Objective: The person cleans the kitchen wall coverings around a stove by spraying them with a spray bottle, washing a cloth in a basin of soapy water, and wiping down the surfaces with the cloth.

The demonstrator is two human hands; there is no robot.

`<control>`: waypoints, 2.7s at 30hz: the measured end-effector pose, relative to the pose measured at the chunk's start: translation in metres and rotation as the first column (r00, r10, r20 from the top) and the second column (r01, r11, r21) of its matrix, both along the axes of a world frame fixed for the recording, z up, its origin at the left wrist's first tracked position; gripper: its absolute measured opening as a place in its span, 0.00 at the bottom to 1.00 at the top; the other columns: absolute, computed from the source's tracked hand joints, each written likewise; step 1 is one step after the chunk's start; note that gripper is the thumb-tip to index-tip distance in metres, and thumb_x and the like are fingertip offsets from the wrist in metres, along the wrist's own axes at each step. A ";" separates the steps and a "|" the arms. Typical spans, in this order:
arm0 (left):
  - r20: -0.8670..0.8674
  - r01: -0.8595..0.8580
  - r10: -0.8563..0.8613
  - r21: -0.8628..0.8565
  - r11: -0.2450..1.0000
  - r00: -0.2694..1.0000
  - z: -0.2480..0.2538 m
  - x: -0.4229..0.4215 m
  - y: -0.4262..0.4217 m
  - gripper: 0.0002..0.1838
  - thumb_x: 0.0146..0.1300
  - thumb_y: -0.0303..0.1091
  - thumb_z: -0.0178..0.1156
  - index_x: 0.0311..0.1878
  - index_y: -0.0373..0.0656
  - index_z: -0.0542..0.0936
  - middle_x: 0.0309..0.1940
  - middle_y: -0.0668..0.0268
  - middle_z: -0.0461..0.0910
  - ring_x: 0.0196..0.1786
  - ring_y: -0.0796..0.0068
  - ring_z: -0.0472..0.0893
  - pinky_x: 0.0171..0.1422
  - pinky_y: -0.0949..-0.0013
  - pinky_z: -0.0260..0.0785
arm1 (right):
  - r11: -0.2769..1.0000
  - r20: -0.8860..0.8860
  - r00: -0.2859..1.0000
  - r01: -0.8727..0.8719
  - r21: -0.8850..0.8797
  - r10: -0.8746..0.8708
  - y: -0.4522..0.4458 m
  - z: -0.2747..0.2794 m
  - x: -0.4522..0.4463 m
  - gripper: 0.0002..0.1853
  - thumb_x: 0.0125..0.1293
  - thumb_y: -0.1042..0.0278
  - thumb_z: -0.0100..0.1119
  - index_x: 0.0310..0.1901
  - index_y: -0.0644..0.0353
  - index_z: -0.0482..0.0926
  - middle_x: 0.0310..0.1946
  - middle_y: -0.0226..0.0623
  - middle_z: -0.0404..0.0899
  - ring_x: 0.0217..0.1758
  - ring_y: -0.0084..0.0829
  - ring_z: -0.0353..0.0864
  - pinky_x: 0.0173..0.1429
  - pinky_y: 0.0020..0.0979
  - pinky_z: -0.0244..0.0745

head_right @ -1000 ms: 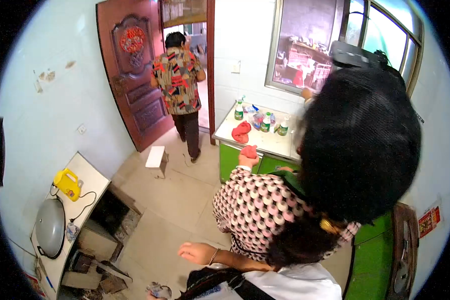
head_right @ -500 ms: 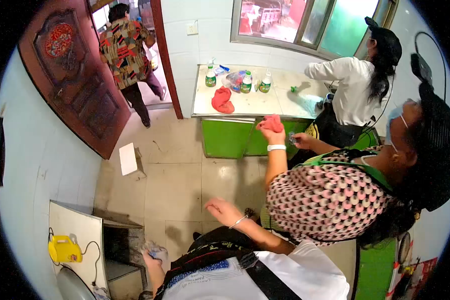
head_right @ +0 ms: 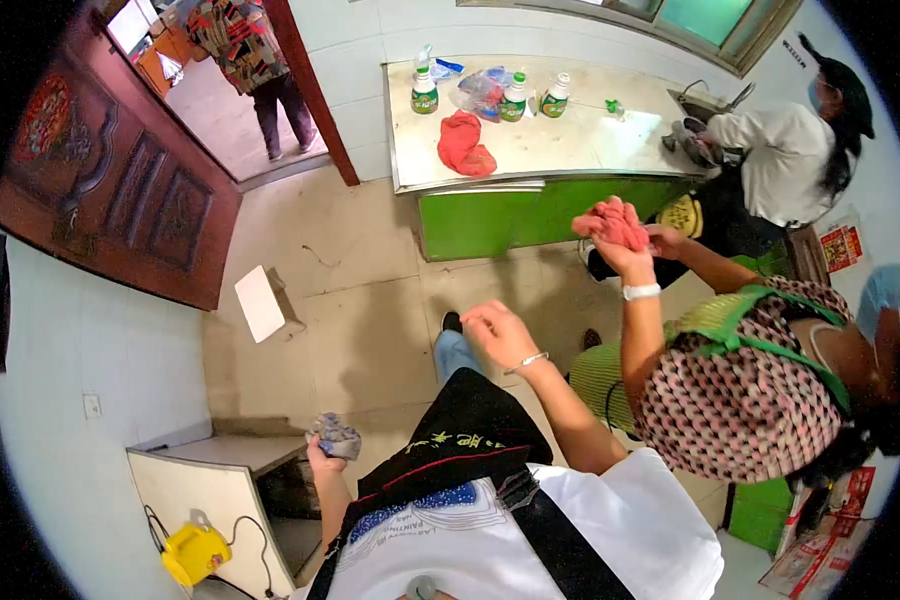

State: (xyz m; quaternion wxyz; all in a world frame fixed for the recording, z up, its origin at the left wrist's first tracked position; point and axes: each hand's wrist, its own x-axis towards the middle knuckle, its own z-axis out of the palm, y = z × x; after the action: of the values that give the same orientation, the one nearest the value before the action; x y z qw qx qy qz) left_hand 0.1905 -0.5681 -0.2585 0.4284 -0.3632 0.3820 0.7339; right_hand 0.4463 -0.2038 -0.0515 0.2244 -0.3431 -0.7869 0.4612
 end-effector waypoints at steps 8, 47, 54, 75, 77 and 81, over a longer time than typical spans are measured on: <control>0.020 -0.076 0.081 -0.172 0.982 0.997 0.011 -0.050 0.116 0.22 0.66 0.42 0.38 0.54 0.45 0.75 0.50 0.58 0.78 0.52 0.54 0.76 0.61 0.47 0.66 | 0.987 -0.115 0.991 0.077 0.141 -0.061 0.227 -0.020 -0.148 0.08 0.62 0.68 0.56 0.41 0.59 0.80 0.35 0.40 0.77 0.35 0.34 0.77 0.41 0.32 0.73; -0.005 0.214 -0.227 -0.310 0.927 0.974 0.082 -0.170 0.341 0.22 0.66 0.43 0.46 0.56 0.42 0.75 0.55 0.58 0.76 0.58 0.54 0.74 0.66 0.48 0.62 | 0.873 -0.275 0.840 0.488 0.008 -0.467 0.557 -0.077 -0.350 0.32 0.56 0.55 0.66 0.59 0.61 0.66 0.42 0.43 0.79 0.45 0.43 0.80 0.48 0.39 0.73; 0.054 0.308 -0.303 -0.208 0.928 0.951 0.051 -0.208 0.351 0.23 0.67 0.41 0.38 0.60 0.42 0.70 0.56 0.56 0.75 0.57 0.52 0.74 0.64 0.46 0.64 | 0.782 -0.498 0.670 0.205 -0.589 -0.551 0.464 -0.018 -0.257 0.15 0.61 0.64 0.63 0.48 0.58 0.76 0.31 0.27 0.78 0.33 0.17 0.76 0.38 0.24 0.73; -0.176 0.974 -0.981 0.195 -0.112 -0.078 -0.016 -0.036 0.497 0.22 0.63 0.37 0.49 0.60 0.44 0.66 0.52 0.56 0.75 0.50 0.55 0.77 0.52 0.51 0.72 | -0.331 0.033 -0.337 0.897 -0.291 -0.941 -0.201 -0.052 0.116 0.12 0.58 0.63 0.65 0.38 0.59 0.74 0.27 0.28 0.76 0.27 0.21 0.74 0.31 0.26 0.73; -0.223 0.972 -0.965 0.157 -0.173 -0.136 0.048 0.047 0.476 0.10 0.63 0.36 0.52 0.43 0.42 0.72 0.35 0.57 0.77 0.36 0.57 0.78 0.40 0.55 0.74 | -0.430 0.073 -0.429 0.850 -0.304 -0.900 -0.234 -0.036 0.140 0.13 0.58 0.66 0.64 0.42 0.59 0.73 0.30 0.29 0.75 0.29 0.22 0.75 0.33 0.26 0.75; -0.231 0.980 -0.953 0.001 -0.200 -0.194 0.074 0.155 0.441 0.13 0.64 0.36 0.52 0.45 0.39 0.75 0.37 0.57 0.80 0.36 0.61 0.81 0.41 0.56 0.75 | -0.371 0.012 -0.388 0.872 -0.320 -0.922 -0.286 -0.053 0.193 0.14 0.56 0.70 0.64 0.42 0.62 0.72 0.27 0.31 0.73 0.28 0.22 0.73 0.32 0.25 0.71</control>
State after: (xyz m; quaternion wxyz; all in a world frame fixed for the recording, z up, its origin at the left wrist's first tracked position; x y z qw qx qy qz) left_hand 0.3457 -0.1272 -0.1846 0.8387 0.1580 0.4843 0.1925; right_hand 0.6388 -0.4901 -0.1046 0.5729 -0.7947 -0.0733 0.1867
